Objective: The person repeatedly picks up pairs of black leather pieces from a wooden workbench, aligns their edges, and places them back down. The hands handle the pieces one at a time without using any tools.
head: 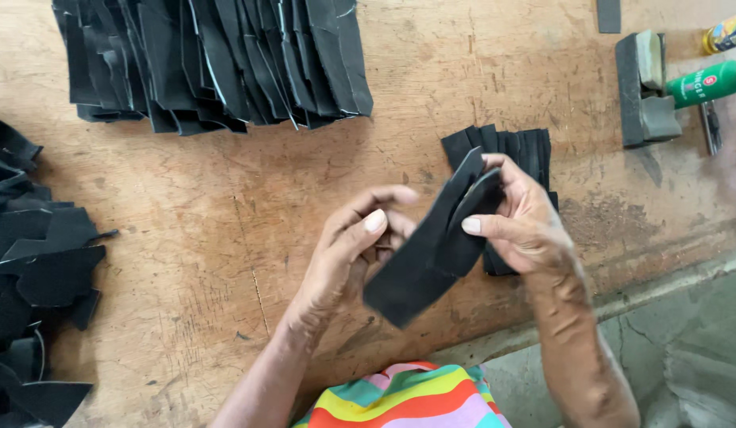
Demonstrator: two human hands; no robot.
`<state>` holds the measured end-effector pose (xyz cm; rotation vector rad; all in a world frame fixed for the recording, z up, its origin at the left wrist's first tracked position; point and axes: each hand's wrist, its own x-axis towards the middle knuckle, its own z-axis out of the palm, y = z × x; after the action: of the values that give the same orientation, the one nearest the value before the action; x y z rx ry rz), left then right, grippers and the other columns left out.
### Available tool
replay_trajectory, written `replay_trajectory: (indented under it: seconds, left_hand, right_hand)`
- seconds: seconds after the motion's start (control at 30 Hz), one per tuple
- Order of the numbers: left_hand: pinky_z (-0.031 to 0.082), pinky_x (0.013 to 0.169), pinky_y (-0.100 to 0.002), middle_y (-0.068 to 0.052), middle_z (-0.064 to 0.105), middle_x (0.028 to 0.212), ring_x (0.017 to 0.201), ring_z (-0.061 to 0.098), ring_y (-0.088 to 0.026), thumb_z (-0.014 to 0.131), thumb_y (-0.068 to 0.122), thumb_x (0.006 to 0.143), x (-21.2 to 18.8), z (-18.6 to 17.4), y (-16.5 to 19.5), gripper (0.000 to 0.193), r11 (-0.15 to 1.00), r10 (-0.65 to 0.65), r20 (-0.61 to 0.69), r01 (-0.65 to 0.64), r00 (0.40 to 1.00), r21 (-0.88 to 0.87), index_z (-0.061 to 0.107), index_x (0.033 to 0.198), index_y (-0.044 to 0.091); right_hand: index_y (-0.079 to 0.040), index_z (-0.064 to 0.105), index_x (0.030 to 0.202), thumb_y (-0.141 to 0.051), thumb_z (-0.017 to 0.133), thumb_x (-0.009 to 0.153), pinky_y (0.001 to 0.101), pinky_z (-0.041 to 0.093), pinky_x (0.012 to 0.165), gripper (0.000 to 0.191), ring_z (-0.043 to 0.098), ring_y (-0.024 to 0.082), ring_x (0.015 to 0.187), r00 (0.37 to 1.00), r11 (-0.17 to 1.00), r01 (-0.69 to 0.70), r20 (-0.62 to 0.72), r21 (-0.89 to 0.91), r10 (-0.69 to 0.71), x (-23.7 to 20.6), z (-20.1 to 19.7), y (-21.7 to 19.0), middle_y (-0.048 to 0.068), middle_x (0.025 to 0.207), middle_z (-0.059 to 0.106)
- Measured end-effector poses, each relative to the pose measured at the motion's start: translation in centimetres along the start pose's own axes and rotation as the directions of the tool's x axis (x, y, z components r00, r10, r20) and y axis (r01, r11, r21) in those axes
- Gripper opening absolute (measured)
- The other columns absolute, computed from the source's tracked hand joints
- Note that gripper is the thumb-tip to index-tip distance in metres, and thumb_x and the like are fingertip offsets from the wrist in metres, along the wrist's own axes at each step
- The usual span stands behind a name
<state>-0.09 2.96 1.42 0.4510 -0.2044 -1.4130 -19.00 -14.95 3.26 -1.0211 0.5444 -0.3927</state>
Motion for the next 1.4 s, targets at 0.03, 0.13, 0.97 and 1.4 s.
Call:
replay_trajectory:
  seconds: [0.03, 0.13, 0.97, 1.4]
  left_hand:
    - [0.056, 0.083, -0.024, -0.008, 0.073, 0.102, 0.09, 0.068, -0.011, 0.067, 0.014, 0.098, 0.0, 0.2, 0.0, 0.037, 0.982, -0.035, -0.038, 0.042, 0.999, 0.183, 0.063, 0.132, 0.0]
    - [0.058, 0.086, -0.025, -0.005, 0.073, 0.101, 0.093, 0.068, -0.01, 0.075, 0.004, 0.09, 0.5, 0.4, -0.2, 0.035, 0.848, -0.096, -0.144, 0.157, 0.985, 0.507, 0.07, 0.124, 0.0]
    - [0.062, 0.076, -0.028, -0.009, 0.077, 0.094, 0.082, 0.071, -0.011, 0.076, 0.0, 0.089, 1.1, -1.3, -2.0, 0.018, 0.958, 0.001, -0.318, 0.09, 0.948, 0.272, 0.075, 0.107, -0.003]
    - [0.063, 0.075, -0.027, -0.01, 0.077, 0.094, 0.083, 0.071, -0.011, 0.079, 0.001, 0.091, 1.2, -1.2, -2.5, 0.017, 0.89, 0.159, -0.283, -0.013, 0.946, 0.455, 0.074, 0.106, -0.005]
  right_hand:
    - [-0.001, 0.048, 0.143, 0.014, 0.076, 0.082, 0.0343, 0.056, 0.099, 0.068, 0.067, 0.018, 0.111, 1.0, 0.997, -0.027, 0.01, -0.076, 0.028, 0.1, 0.0, -0.7, 0.011, 0.121, 0.067]
    - [-0.001, 0.048, 0.139, 0.012, 0.078, 0.079, 0.0313, 0.059, 0.093, 0.068, 0.069, 0.015, 0.107, 0.997, 0.977, -0.076, 0.007, -0.198, 0.079, 0.6, 0.6, -1.9, 0.009, 0.117, 0.069]
    - [-0.001, 0.077, 0.102, 0.003, 0.083, 0.084, 0.0274, 0.061, 0.084, 0.02, 0.072, 0.011, 0.091, 0.996, 0.955, -0.078, 0.026, -0.284, 0.089, 1.2, 1.2, 2.2, 0.005, 0.098, 0.077]
    - [0.004, 0.074, 0.111, 0.004, 0.078, 0.085, 0.0306, 0.063, 0.083, 0.026, 0.074, 0.014, 0.091, 0.99, 0.959, -0.121, -0.102, -0.257, 0.098, 0.8, 2.7, 2.1, 0.012, 0.102, 0.078]
